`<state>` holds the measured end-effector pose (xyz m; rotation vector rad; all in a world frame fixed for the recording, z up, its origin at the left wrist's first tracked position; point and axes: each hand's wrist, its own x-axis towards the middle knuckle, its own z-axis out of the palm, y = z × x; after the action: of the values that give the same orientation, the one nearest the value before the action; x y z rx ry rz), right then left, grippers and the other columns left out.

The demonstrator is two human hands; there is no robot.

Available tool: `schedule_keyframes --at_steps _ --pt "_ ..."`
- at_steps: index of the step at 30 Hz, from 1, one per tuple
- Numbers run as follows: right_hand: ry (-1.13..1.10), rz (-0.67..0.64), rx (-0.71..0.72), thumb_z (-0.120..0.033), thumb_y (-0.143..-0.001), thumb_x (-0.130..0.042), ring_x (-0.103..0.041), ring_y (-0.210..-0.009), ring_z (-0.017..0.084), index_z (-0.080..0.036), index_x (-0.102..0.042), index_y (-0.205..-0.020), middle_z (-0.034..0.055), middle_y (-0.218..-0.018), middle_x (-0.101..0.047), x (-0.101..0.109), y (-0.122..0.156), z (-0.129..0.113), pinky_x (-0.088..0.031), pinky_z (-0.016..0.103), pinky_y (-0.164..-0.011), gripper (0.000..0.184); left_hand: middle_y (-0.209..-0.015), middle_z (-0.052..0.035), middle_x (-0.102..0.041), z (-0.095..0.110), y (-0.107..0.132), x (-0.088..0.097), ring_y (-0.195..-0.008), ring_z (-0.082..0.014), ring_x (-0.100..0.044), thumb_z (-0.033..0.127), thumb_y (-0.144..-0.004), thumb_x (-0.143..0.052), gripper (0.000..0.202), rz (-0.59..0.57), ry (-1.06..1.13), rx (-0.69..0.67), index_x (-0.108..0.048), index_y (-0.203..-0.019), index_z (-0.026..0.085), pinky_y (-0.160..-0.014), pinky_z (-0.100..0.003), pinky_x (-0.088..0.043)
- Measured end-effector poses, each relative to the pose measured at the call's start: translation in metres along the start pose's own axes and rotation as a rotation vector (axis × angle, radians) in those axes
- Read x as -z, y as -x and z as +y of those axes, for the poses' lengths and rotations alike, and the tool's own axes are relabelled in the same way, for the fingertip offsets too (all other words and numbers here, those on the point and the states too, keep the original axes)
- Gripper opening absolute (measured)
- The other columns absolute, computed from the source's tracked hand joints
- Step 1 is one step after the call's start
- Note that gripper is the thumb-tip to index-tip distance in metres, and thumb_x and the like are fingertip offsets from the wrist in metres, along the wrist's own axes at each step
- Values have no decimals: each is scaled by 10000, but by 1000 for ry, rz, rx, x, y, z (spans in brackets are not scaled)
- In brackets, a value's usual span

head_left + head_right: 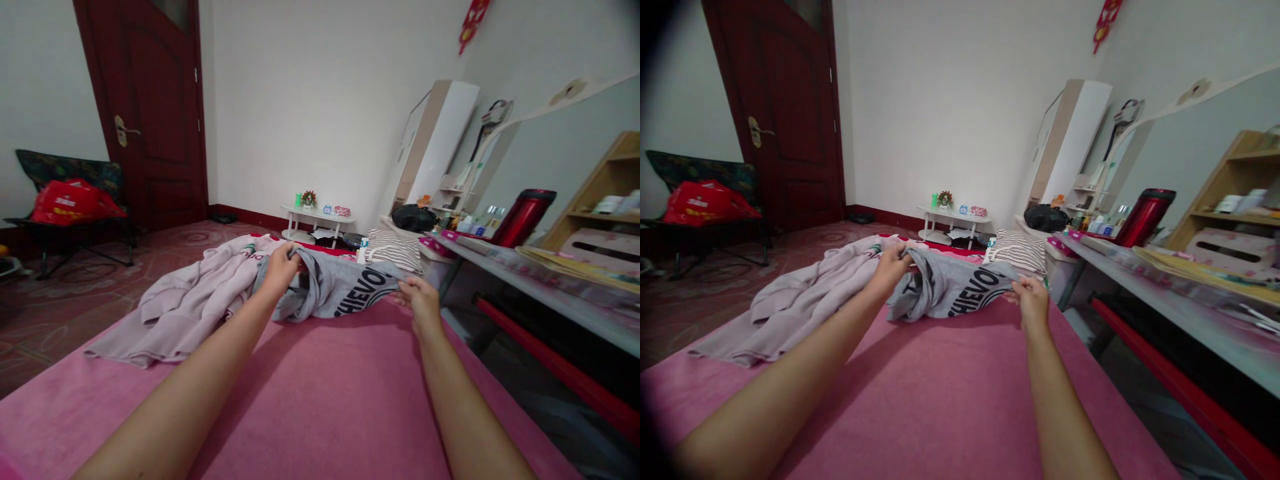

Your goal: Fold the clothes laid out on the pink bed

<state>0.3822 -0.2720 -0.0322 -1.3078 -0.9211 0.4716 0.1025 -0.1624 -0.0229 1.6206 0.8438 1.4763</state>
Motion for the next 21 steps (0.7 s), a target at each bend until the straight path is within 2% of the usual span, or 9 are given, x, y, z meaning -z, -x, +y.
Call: schedule_keyframes --at_steps 2,5,8,10,11,13,16,18,21 --pt "-75 -97 20 -327 -610 -725 -598 -464 121 -188 -574 -714 -19 -573 -619 -8 11 -27 -459 192 -421 230 -828 -15 -637 4 -9 11 -723 -147 -616 254 -762 -513 136 137 126 -28 -543 -874 182 -610 -234 -498" --pt "-171 -512 -7 -274 -624 -742 -535 -425 74 -164 -582 -685 -24 -577 -604 -17 39 -68 -408 156 -390 204 -863 -26 -655 16 -12 18 -759 -148 -623 267 -735 -546 190 248 284 -55 -551 -904 179 -651 -243 -502" --pt "-157 -1042 -81 -312 -707 -720 -537 -401 85 -152 -594 -707 -6 -566 -613 -19 70 -98 -375 157 -361 203 -826 -36 -682 33 -9 17 -758 -165 -642 210 -648 -634 230 230 567 -20 -562 -861 167 -701 -281 -515" --pt "-136 -1218 -54 -367 -758 -693 -568 -406 109 -151 -608 -764 27 -617 -656 -20 82 -108 -398 181 -376 232 -815 -36 -696 46 -3 13 -714 -167 -645 175 -604 -685 279 157 717 26 -564 -856 168 -679 -289 -520" --pt "-123 -1191 -5 -376 -775 -682 -586 -432 111 -152 -619 -814 49 -695 -685 -22 83 -110 -419 191 -403 236 -813 -33 -700 52 0 11 -689 -161 -643 173 -601 -700 293 107 740 34 -567 -862 171 -656 -281 -519" --pt "-76 -952 118 -348 -770 -698 -627 -550 105 -169 -624 -963 91 -975 -696 -30 80 -106 -459 200 -485 273 -804 -29 -701 66 9 4 -656 -150 -636 187 -619 -719 285 -17 747 21 -577 -865 170 -614 -255 -511" --pt "18 -659 205 -296 -703 -756 -645 -919 165 -243 -535 -1209 110 -1378 -483 -50 69 -84 -514 243 -680 555 -768 -22 -692 83 24 -6 -636 -143 -633 202 -642 -730 264 -224 783 32 -585 -859 163 -576 -227 -498" --pt "40 -698 198 -259 -636 -791 -559 -1135 224 -279 -430 -1327 104 -1450 -397 -65 69 -63 -510 311 -821 780 -767 -25 -691 91 32 -13 -622 -147 -630 205 -638 -740 278 -359 821 73 -588 -867 162 -563 -229 -496" --pt "60 -942 152 -168 -587 -770 -550 -1142 236 -251 -420 -1345 92 -1325 -534 -88 85 -33 -483 360 -898 838 -792 -42 -695 94 41 -21 -595 -139 -618 243 -644 -757 313 -489 810 86 -605 -904 156 -535 -215 -470"
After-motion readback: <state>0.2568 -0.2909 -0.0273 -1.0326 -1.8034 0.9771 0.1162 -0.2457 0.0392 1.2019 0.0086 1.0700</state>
